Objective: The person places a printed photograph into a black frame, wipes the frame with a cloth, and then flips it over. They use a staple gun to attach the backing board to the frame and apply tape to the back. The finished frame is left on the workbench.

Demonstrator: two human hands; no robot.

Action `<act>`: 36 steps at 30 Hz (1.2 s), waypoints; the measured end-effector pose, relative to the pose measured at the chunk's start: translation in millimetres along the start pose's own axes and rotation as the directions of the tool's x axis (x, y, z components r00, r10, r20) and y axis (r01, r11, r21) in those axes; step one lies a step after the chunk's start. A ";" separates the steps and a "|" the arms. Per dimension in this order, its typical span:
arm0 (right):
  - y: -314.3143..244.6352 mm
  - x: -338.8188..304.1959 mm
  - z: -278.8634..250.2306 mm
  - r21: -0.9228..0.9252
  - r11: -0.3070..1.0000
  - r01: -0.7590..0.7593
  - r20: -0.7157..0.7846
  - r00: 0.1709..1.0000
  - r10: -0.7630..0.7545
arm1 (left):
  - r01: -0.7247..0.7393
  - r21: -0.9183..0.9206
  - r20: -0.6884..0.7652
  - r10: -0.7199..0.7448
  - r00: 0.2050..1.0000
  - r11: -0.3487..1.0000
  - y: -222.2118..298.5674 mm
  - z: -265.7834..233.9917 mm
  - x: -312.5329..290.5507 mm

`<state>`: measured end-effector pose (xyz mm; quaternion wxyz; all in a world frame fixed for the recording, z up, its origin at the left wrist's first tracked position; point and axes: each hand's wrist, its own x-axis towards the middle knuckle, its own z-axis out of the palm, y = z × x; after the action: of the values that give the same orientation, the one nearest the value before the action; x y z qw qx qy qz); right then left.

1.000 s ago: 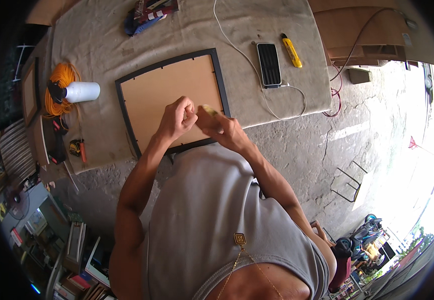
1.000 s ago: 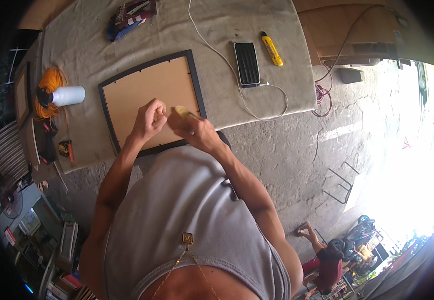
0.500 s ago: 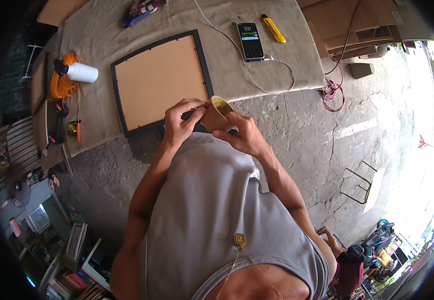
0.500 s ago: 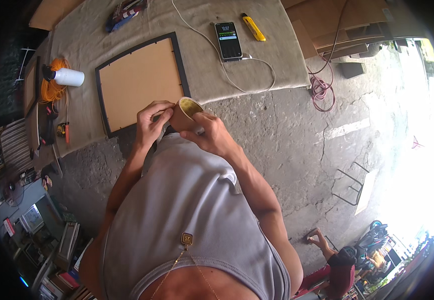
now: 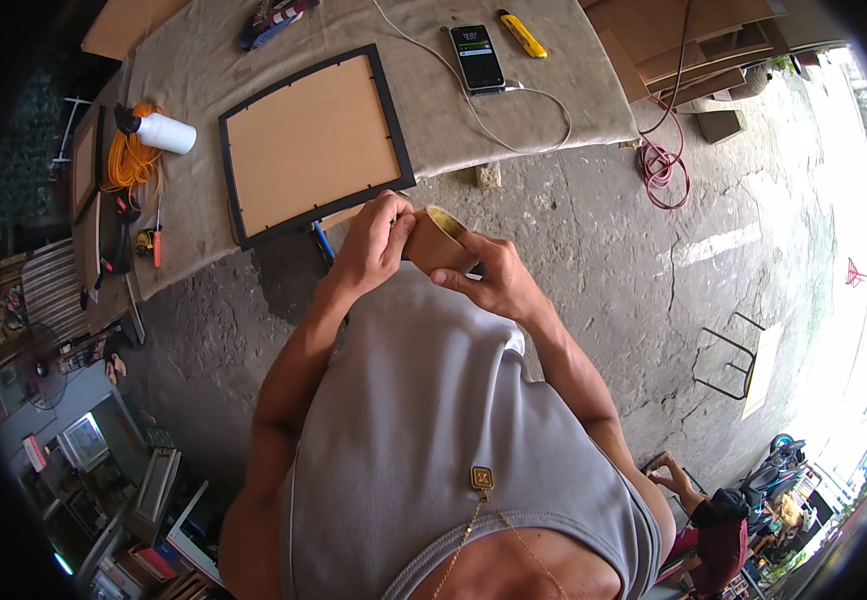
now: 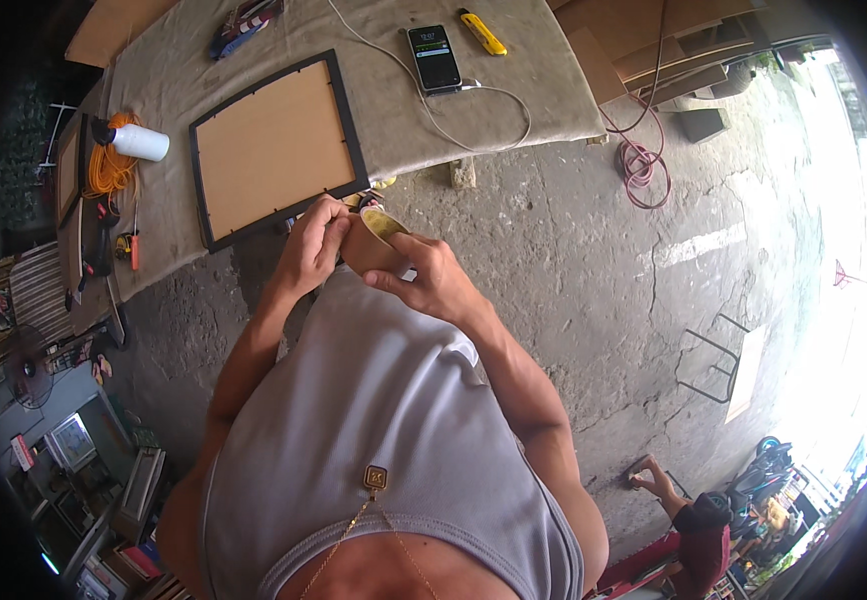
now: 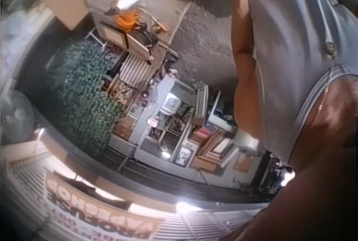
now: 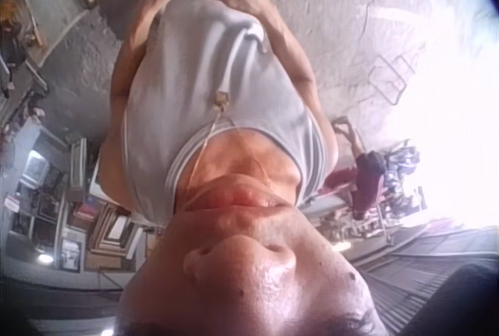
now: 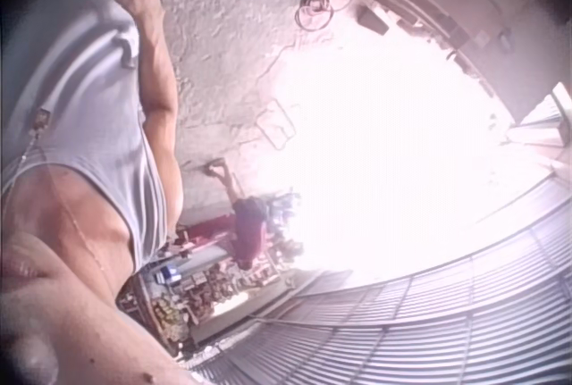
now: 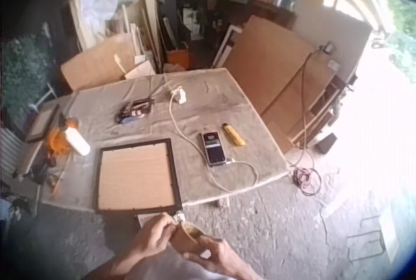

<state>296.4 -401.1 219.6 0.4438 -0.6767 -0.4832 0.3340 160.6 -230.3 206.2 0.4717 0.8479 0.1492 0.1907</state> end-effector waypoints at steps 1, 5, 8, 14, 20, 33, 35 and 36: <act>1.8 -3.1 1.1 -0.051 0.999 0.009 -0.016 1.000 -0.010 | -0.013 0.007 0.016 0.013 1.000 1.000 0.7 0.5 -1.2; 18.4 -11.4 5.1 -0.012 1.000 -0.009 -0.126 0.992 0.008 | -0.112 0.188 0.006 0.113 0.994 0.976 16.4 1.7 0.6; 9.6 -10.0 -3.5 -0.047 0.996 -0.072 -0.110 0.992 0.066 | 0.325 -0.139 0.055 -0.320 0.946 0.936 24.9 -4.0 -0.7; -2.7 -4.7 0.9 0.196 0.971 -0.138 -0.149 0.974 0.168 | 0.069 -0.303 -0.064 -0.093 0.994 0.951 9.6 -4.5 0.5; 0.2 2.9 6.4 0.266 0.911 -0.315 -0.021 0.943 0.332 | 0.120 -0.258 -0.239 -0.184 0.953 0.959 5.8 12.1 8.5; 31.1 88.7 40.3 0.117 0.882 -0.457 0.073 0.890 0.451 | 0.014 0.094 -0.243 0.009 0.970 0.996 -54.0 -62.7 83.5; 39.5 116.9 45.1 0.209 0.922 -0.324 0.096 0.946 0.311 | 0.155 0.119 -0.231 -0.124 0.965 0.981 -104.9 -81.1 117.0; 43.2 133.5 49.6 0.241 0.931 -0.276 0.083 0.961 0.263 | 0.227 0.062 -0.214 -0.209 0.954 0.972 -124.9 -88.7 138.0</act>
<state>309.5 -266.4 157.7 0.4634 -0.6668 -0.3506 0.4666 232.1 -40.9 167.2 0.4349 0.8213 0.2981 0.2178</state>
